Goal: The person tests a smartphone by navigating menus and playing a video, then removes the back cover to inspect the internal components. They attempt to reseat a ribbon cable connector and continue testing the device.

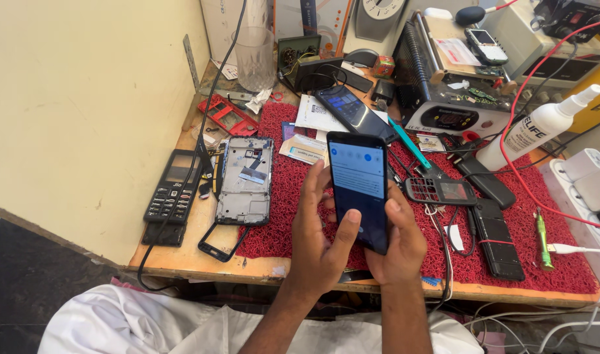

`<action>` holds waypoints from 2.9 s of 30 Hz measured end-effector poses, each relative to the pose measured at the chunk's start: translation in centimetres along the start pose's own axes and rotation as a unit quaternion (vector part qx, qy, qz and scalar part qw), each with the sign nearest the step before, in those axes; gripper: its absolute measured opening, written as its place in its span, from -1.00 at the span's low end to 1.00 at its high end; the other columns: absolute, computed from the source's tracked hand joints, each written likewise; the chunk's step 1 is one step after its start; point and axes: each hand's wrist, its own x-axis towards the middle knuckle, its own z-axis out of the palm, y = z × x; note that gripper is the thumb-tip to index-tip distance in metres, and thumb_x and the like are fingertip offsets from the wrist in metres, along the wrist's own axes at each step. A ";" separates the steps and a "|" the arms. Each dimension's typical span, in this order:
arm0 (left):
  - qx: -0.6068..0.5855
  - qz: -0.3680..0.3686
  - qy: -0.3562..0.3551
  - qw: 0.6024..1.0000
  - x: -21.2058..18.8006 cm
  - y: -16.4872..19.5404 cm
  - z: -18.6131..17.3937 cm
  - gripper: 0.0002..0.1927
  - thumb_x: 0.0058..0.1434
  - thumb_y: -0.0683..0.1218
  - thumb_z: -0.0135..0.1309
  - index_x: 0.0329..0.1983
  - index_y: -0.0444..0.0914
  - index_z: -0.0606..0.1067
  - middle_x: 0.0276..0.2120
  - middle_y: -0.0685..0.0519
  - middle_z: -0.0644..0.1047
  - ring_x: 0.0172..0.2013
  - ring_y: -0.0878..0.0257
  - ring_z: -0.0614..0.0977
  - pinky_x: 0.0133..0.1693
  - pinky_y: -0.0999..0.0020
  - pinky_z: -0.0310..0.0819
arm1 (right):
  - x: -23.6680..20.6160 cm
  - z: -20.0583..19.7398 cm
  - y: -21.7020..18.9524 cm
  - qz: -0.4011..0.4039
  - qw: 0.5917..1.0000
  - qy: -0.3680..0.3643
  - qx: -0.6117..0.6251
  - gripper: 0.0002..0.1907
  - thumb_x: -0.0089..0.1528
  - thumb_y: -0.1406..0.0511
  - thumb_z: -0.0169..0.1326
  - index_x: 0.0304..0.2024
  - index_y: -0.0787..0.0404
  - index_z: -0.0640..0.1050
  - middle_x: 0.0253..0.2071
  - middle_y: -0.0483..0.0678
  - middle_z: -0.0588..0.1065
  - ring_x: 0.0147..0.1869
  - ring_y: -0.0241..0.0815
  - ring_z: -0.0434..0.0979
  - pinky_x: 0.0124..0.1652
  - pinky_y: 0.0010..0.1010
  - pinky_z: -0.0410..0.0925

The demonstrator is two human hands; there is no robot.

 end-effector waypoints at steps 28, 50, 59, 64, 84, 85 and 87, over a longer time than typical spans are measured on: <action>-0.053 -0.062 0.032 0.996 -0.1 -0.2 -0.7 0.13 0.23 0.03 0.29 0.61 -0.30 -0.21 0.43 -0.24 0.31 0.36 0.06 0.43 0.38 0.13 0.26 | 0.3 -0.1 -0.7 -0.017 0.980 -0.092 -0.178 -0.22 0.21 0.27 0.16 0.43 0.36 0.21 0.35 0.37 0.38 0.43 0.15 0.41 0.41 -0.06 0.19; 0.063 0.025 -0.023 0.997 -0.1 0.7 0.0 -0.13 0.40 0.07 0.16 0.57 -0.37 0.00 0.33 -0.23 0.29 0.22 0.07 0.58 0.14 0.25 0.62 | -0.1 -1.4 -0.4 0.057 0.992 0.086 0.075 -0.44 0.33 0.17 -0.12 0.27 0.42 0.39 0.09 0.16 0.52 0.16 -0.02 0.54 0.17 -0.18 0.39; 0.054 0.035 -0.021 0.998 -0.2 0.3 0.2 -0.17 0.45 0.04 0.10 0.57 -0.40 -0.02 0.34 -0.24 0.26 0.23 0.06 0.58 0.20 0.22 0.60 | -0.1 -1.0 -0.5 0.064 0.993 0.085 0.054 -0.42 0.32 0.17 -0.09 0.29 0.40 0.39 0.10 0.14 0.52 0.17 -0.05 0.53 0.18 -0.21 0.37; 0.051 0.027 -0.016 0.998 -0.2 0.3 0.2 -0.16 0.44 0.05 0.09 0.56 -0.41 -0.04 0.35 -0.25 0.25 0.22 0.07 0.57 0.19 0.22 0.60 | -0.2 -0.8 -0.6 0.071 0.992 0.093 0.040 -0.40 0.30 0.16 -0.10 0.30 0.41 0.39 0.10 0.13 0.52 0.17 -0.07 0.53 0.18 -0.23 0.37; 0.175 0.063 -0.003 0.983 -0.3 0.1 0.0 -0.19 0.46 0.09 0.05 0.56 -0.41 0.02 0.30 -0.27 0.30 0.29 -0.04 0.47 0.26 0.10 0.49 | -0.1 -0.8 -0.4 0.072 0.993 0.090 0.030 -0.42 0.30 0.16 -0.08 0.26 0.42 0.41 0.08 0.15 0.52 0.15 -0.05 0.54 0.16 -0.22 0.40; 0.176 0.061 -0.002 0.983 -0.3 0.2 0.0 -0.19 0.46 0.09 0.06 0.56 -0.41 0.03 0.30 -0.27 0.30 0.30 -0.04 0.47 0.27 0.10 0.48 | -0.1 -0.9 -0.4 0.072 0.993 0.089 0.031 -0.42 0.30 0.16 -0.08 0.26 0.42 0.41 0.08 0.15 0.52 0.15 -0.05 0.54 0.16 -0.22 0.39; 0.172 0.056 -0.001 0.983 -0.3 0.2 0.0 -0.20 0.45 0.08 0.06 0.56 -0.41 0.04 0.31 -0.28 0.30 0.30 -0.05 0.47 0.27 0.10 0.48 | -0.1 -0.9 -0.4 0.071 0.993 0.091 0.033 -0.42 0.30 0.16 -0.08 0.26 0.41 0.41 0.08 0.14 0.52 0.15 -0.05 0.54 0.16 -0.22 0.39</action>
